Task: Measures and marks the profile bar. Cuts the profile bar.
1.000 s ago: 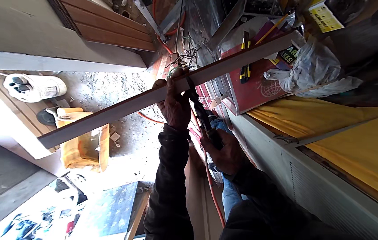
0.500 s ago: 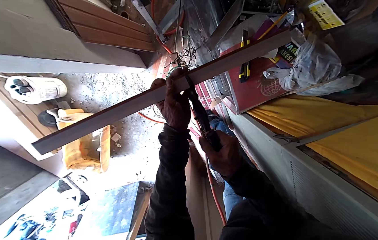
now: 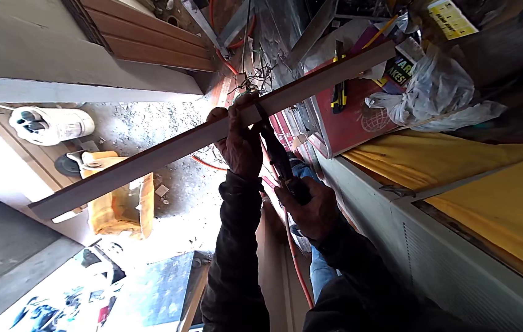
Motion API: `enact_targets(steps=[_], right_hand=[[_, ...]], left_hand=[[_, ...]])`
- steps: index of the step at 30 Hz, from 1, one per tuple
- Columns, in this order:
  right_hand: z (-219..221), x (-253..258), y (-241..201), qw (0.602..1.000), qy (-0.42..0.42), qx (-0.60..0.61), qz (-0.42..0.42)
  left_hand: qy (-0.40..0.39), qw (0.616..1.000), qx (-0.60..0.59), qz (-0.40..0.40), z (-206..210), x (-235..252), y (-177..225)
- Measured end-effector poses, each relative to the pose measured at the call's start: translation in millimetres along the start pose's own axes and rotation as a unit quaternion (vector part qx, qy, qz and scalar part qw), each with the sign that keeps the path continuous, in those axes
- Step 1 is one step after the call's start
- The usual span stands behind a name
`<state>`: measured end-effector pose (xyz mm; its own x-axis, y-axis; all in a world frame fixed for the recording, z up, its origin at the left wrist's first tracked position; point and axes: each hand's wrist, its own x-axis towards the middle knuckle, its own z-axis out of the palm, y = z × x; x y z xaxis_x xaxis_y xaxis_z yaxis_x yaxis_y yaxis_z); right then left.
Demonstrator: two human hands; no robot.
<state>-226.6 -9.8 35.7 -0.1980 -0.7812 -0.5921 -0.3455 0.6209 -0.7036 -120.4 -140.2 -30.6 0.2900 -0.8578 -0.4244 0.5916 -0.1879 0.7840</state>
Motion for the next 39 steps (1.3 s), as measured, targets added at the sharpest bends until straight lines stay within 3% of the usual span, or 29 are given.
enact_targets(steps=[4,8,10,12,15,18,20,24,28,31,33,34,36,39], right_hand=[[-0.2,4.3,-7.0,0.998,0.007,-0.056,-0.034],[-14.3,8.9,-2.7,0.994,-0.081,-0.067,-0.039],[-22.1,10.3,13.9,0.995,-0.086,-0.045,-0.031],[-22.1,19.3,32.9,0.999,-0.001,-0.043,-0.026],[-25.1,65.2,55.2,0.987,0.134,-0.061,0.071],[-24.7,142.2,86.4,0.945,0.285,-0.045,0.152],[-23.4,191.4,112.9,0.913,0.370,-0.040,0.166],[-31.0,234.8,154.5,0.867,0.433,-0.165,0.183],[-32.3,234.6,168.7,0.846,0.452,-0.245,0.143],[-17.3,207.6,140.5,0.891,0.444,-0.097,-0.022],[-9.0,177.4,95.1,0.929,0.324,0.141,-0.109],[-2.9,167.1,73.7,0.919,0.255,0.274,-0.122],[5.5,157.0,32.4,0.844,0.166,0.496,-0.122],[-2.6,165.9,-16.6,0.753,0.142,0.633,-0.111]], left_hand=[[-0.018,1.000,0.002,0.006,4.1,3.8,-4.2],[0.015,0.999,0.030,-0.016,2.8,15.9,-2.9],[0.019,0.999,0.043,-0.010,1.8,29.1,2.5],[0.033,0.999,0.022,0.023,5.6,44.2,12.7],[0.015,0.998,0.015,0.054,3.7,46.0,31.7],[-0.019,0.998,0.059,0.032,3.9,22.7,42.3],[-0.028,0.998,0.027,0.044,-6.6,22.0,35.8],[-0.010,0.999,0.025,0.022,-11.8,6.9,28.2],[-0.006,0.999,0.036,0.004,-15.5,-0.5,21.4],[-0.018,1.000,0.021,-0.005,-16.3,0.1,20.1],[-0.024,1.000,0.007,-0.008,-13.0,1.1,17.3],[-0.024,1.000,0.005,-0.012,-11.6,0.2,16.1],[-0.024,0.999,0.018,-0.025,-12.0,-4.2,14.6],[-0.043,0.996,0.040,-0.064,-12.8,-4.0,16.9]])
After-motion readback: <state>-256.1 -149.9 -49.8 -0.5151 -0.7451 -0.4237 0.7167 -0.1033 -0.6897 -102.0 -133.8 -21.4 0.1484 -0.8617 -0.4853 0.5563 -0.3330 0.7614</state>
